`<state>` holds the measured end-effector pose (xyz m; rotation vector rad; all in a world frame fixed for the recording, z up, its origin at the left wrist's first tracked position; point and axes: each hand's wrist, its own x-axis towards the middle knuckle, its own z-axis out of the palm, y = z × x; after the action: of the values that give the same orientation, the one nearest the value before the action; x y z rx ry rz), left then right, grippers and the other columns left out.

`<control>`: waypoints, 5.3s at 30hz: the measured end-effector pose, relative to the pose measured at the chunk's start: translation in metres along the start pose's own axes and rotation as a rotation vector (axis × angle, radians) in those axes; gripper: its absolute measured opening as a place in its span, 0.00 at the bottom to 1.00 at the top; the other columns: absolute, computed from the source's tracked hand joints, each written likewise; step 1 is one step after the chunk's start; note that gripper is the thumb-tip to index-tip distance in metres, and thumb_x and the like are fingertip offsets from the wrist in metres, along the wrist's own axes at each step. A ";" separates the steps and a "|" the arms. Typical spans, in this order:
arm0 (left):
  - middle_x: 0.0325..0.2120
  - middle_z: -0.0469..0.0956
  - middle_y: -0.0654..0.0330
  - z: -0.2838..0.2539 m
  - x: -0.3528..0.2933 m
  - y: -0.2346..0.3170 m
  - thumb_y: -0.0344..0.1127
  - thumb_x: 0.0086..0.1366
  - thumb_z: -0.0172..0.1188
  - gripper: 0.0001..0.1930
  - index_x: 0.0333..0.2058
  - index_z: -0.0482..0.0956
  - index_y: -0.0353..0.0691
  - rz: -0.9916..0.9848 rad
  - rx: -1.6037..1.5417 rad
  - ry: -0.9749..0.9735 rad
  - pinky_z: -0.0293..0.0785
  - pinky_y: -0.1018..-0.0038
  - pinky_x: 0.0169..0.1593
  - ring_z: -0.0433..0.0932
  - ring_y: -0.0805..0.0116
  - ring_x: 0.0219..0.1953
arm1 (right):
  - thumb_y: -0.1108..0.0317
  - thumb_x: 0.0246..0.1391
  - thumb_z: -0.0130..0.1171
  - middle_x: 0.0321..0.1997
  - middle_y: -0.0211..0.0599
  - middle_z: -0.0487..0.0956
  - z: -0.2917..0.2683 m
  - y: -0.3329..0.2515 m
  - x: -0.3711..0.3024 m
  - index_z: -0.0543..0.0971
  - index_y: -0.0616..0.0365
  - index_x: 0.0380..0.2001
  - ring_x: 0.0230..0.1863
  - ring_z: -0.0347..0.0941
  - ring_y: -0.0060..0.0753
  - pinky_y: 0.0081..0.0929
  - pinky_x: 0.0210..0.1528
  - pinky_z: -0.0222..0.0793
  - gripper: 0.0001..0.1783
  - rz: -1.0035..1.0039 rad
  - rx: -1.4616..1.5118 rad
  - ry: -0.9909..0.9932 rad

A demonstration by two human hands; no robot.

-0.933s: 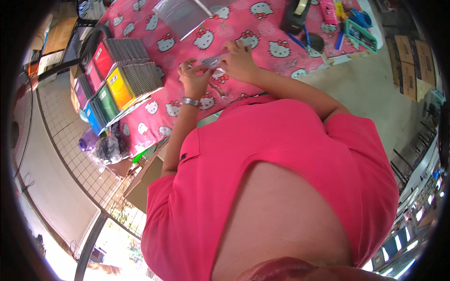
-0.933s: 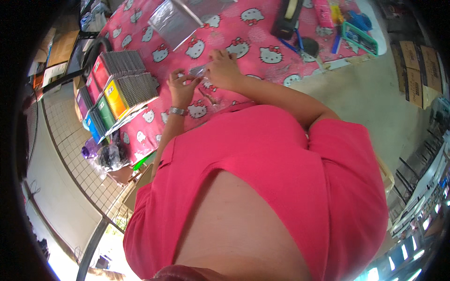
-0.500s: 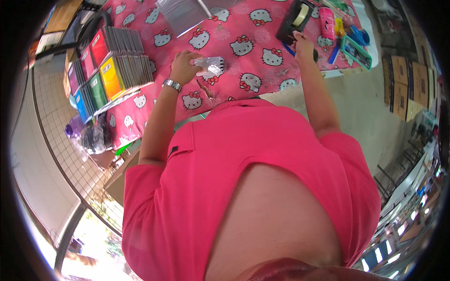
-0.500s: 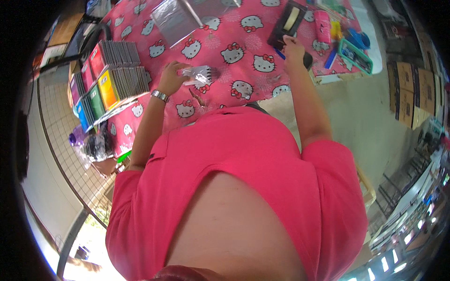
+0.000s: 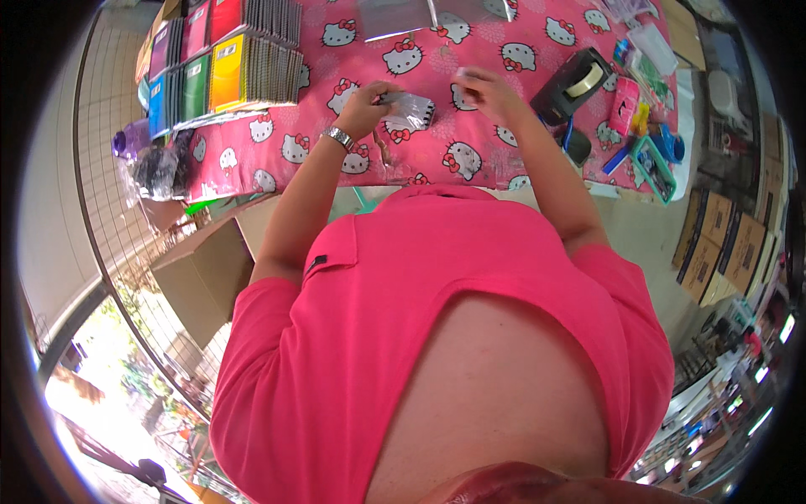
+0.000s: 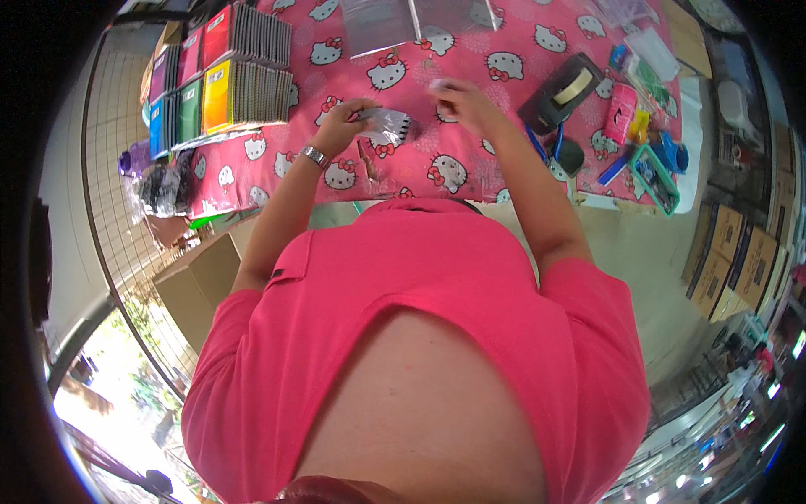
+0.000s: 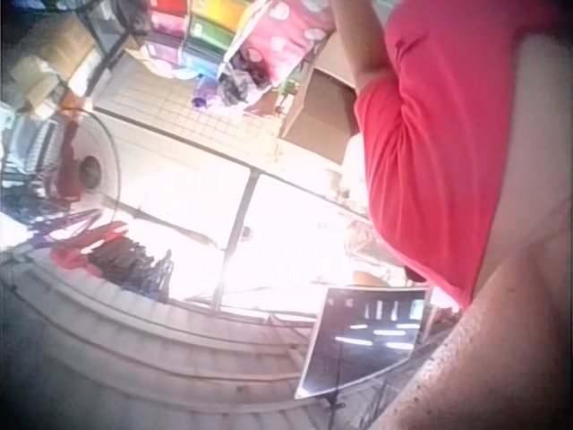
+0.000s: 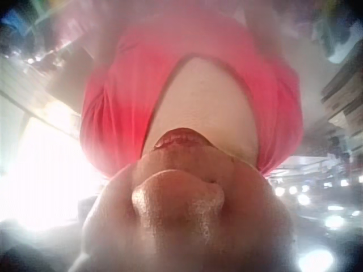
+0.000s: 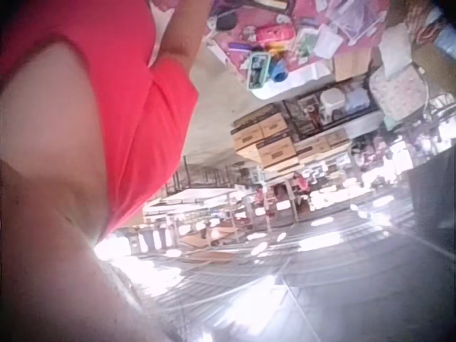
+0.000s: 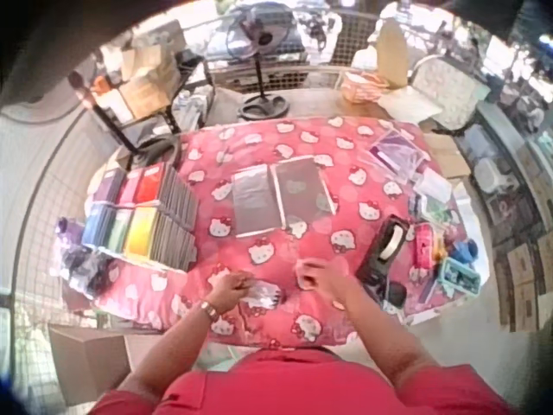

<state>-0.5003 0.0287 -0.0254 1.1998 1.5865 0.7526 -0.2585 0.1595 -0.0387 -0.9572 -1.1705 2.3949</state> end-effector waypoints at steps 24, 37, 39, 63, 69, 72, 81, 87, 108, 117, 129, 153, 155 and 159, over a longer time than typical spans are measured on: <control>0.50 0.68 0.46 -0.002 -0.104 0.046 0.44 0.54 0.66 0.47 0.63 0.43 0.38 0.053 -0.480 0.791 0.67 0.68 0.52 0.71 0.60 0.50 | 0.54 0.44 0.67 0.39 0.45 0.77 0.155 -0.004 0.007 0.70 0.63 0.47 0.40 0.75 0.36 0.31 0.45 0.68 0.32 -0.421 -0.827 -0.155; 0.53 0.62 0.56 -0.125 -0.368 -0.062 0.29 0.52 0.62 0.40 0.60 0.48 0.49 0.108 -0.631 2.091 0.71 0.64 0.48 0.68 0.62 0.50 | 0.71 0.52 0.57 0.35 0.34 0.78 0.370 -0.027 0.019 0.77 0.60 0.43 0.33 0.73 0.21 0.19 0.37 0.69 0.14 -0.584 -0.766 -0.856; 0.54 0.62 0.55 -0.133 -0.374 -0.154 0.33 0.52 0.63 0.43 0.61 0.44 0.46 -0.104 -0.821 1.973 0.70 0.64 0.50 0.68 0.62 0.49 | 0.71 0.53 0.56 0.34 0.34 0.79 0.372 -0.019 0.026 0.78 0.59 0.42 0.31 0.73 0.20 0.18 0.36 0.69 0.12 -0.571 -0.754 -0.784; 0.47 0.73 0.50 -0.165 -0.342 -0.224 0.44 0.62 0.53 0.24 0.52 0.67 0.36 -0.797 0.581 -0.048 0.64 0.66 0.55 0.70 0.56 0.52 | 0.66 0.54 0.57 0.34 0.35 0.79 0.267 -0.108 0.090 0.78 0.57 0.41 0.32 0.75 0.27 0.22 0.36 0.69 0.12 -0.600 -1.040 -0.025; 0.41 0.77 0.51 -0.272 -0.329 0.053 0.39 0.63 0.53 0.17 0.45 0.76 0.34 -0.268 -0.072 -0.094 0.66 0.69 0.51 0.73 0.62 0.47 | 0.61 0.53 0.57 0.35 0.36 0.81 0.281 -0.166 0.201 0.79 0.55 0.38 0.36 0.78 0.31 0.27 0.38 0.71 0.13 -0.776 -1.064 0.112; 0.39 0.78 0.53 -0.311 -0.282 0.106 0.37 0.62 0.52 0.14 0.42 0.77 0.34 -0.031 -0.062 0.089 0.68 0.73 0.48 0.74 0.68 0.42 | 0.59 0.50 0.58 0.33 0.39 0.81 0.300 -0.176 0.284 0.80 0.56 0.33 0.35 0.78 0.37 0.29 0.38 0.72 0.13 -0.908 -1.076 0.132; 0.40 0.77 0.47 -0.474 -0.018 -0.001 0.42 0.54 0.60 0.23 0.45 0.74 0.33 -0.170 0.604 0.855 0.70 0.66 0.47 0.76 0.54 0.44 | 0.45 0.44 0.61 0.53 0.38 0.70 0.391 -0.152 0.348 0.76 0.56 0.44 0.60 0.58 0.39 0.52 0.57 0.55 0.30 -0.391 -1.760 0.376; 0.45 0.74 0.43 -0.511 0.052 -0.046 0.42 0.43 0.68 0.34 0.50 0.69 0.32 -0.233 0.722 0.793 0.68 0.62 0.51 0.73 0.48 0.47 | 0.59 0.40 0.66 0.42 0.39 0.74 0.396 -0.139 0.365 0.72 0.59 0.40 0.48 0.69 0.44 0.43 0.47 0.66 0.24 -0.712 -1.426 0.625; 0.40 0.75 0.57 -0.324 -0.082 -0.001 0.35 0.61 0.51 0.13 0.44 0.68 0.40 0.149 -1.108 0.951 0.74 0.63 0.45 0.76 0.60 0.42 | 0.60 0.32 0.71 0.45 0.56 0.73 0.349 -0.164 0.302 0.66 0.68 0.47 0.47 0.72 0.47 0.34 0.46 0.70 0.39 -0.672 -0.842 0.422; 0.40 0.77 0.59 -0.258 -0.133 0.011 0.45 0.60 0.57 0.19 0.44 0.72 0.38 0.092 -1.253 0.693 0.75 0.64 0.45 0.76 0.65 0.43 | 0.59 0.33 0.73 0.53 0.54 0.71 0.387 -0.129 0.206 0.62 0.61 0.57 0.54 0.69 0.46 0.33 0.53 0.65 0.47 -0.518 -0.984 -0.091; 0.45 0.75 0.57 -0.208 -0.161 0.023 0.48 0.63 0.53 0.24 0.52 0.67 0.39 0.240 -1.388 0.611 0.72 0.60 0.50 0.75 0.60 0.46 | 0.57 0.44 0.65 0.43 0.52 0.77 0.421 -0.138 0.120 0.69 0.60 0.50 0.45 0.74 0.51 0.36 0.46 0.68 0.31 -0.369 -1.128 -0.392; 0.50 0.71 0.53 -0.199 -0.195 -0.046 0.59 0.57 0.56 0.34 0.54 0.65 0.40 0.295 -1.656 0.758 0.69 0.55 0.53 0.72 0.54 0.49 | 0.70 0.38 0.70 0.37 0.43 0.76 0.414 -0.097 0.163 0.63 0.57 0.53 0.38 0.74 0.31 0.26 0.40 0.71 0.38 -0.330 -0.857 -0.482; 0.48 0.72 0.54 -0.202 -0.199 -0.038 0.56 0.58 0.57 0.31 0.53 0.66 0.40 0.339 -1.602 0.748 0.70 0.56 0.51 0.74 0.56 0.48 | 0.55 0.40 0.69 0.42 0.47 0.75 0.426 -0.099 0.178 0.67 0.62 0.53 0.42 0.73 0.42 0.34 0.46 0.69 0.38 -0.438 -1.275 -0.256; 0.43 0.75 0.57 -0.202 -0.188 -0.039 0.44 0.59 0.56 0.22 0.49 0.68 0.40 0.231 -1.516 0.783 0.73 0.60 0.47 0.76 0.59 0.43 | 0.44 0.42 0.63 0.47 0.48 0.72 0.399 -0.072 0.239 0.71 0.64 0.49 0.49 0.69 0.51 0.41 0.46 0.69 0.38 -0.442 -1.573 0.283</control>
<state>-0.6953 -0.1460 0.0696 -0.1103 0.8540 2.1769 -0.7063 0.0996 0.0915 -1.0678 -2.7011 0.6150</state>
